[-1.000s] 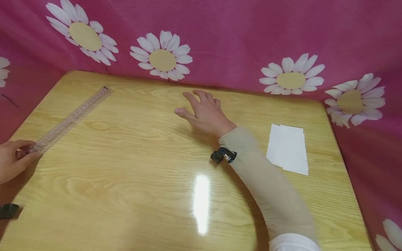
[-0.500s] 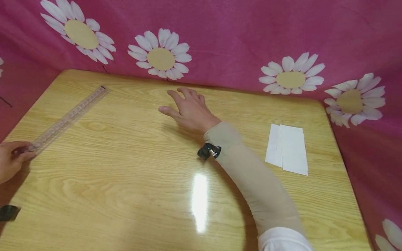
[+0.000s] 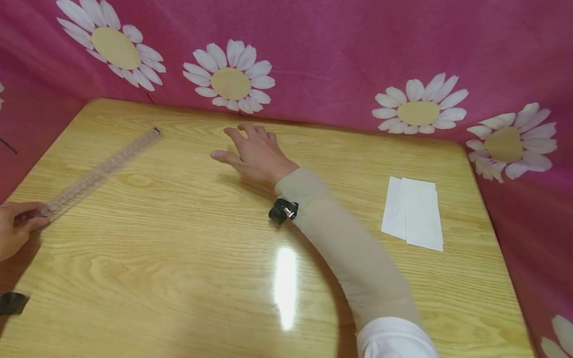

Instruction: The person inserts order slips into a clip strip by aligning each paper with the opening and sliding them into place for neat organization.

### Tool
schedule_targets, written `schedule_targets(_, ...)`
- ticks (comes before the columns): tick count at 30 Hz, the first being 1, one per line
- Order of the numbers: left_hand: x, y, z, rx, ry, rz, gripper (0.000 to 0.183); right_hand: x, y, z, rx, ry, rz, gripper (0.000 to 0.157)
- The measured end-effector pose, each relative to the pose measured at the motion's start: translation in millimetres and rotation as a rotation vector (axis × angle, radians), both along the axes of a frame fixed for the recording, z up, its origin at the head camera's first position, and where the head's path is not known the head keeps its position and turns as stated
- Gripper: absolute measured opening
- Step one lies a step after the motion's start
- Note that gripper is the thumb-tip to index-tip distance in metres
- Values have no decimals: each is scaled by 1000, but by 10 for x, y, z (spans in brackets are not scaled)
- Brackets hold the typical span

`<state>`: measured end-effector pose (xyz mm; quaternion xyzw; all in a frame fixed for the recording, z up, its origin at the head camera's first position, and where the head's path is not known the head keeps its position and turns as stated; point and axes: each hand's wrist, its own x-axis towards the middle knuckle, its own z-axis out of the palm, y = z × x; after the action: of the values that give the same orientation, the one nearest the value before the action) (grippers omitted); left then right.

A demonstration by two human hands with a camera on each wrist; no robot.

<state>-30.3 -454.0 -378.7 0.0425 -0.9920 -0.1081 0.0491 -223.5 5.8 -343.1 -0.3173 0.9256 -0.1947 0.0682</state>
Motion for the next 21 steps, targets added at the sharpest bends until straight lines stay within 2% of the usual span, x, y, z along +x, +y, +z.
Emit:
schedule_targets(10, -15, -13, -18, -17, 43, -29, 28, -93, -212, -57, 11, -50, 35, 78)
schedule_targets(18, -58, -14, -45, -30, 89, -69, 26, -155, -426, -95, 45, -9, 99, 70)
schedule_targets(21, -89, -17, -46, -24, 117, -111, 24, -169, -497, -105, 60, -7, 123, 67)
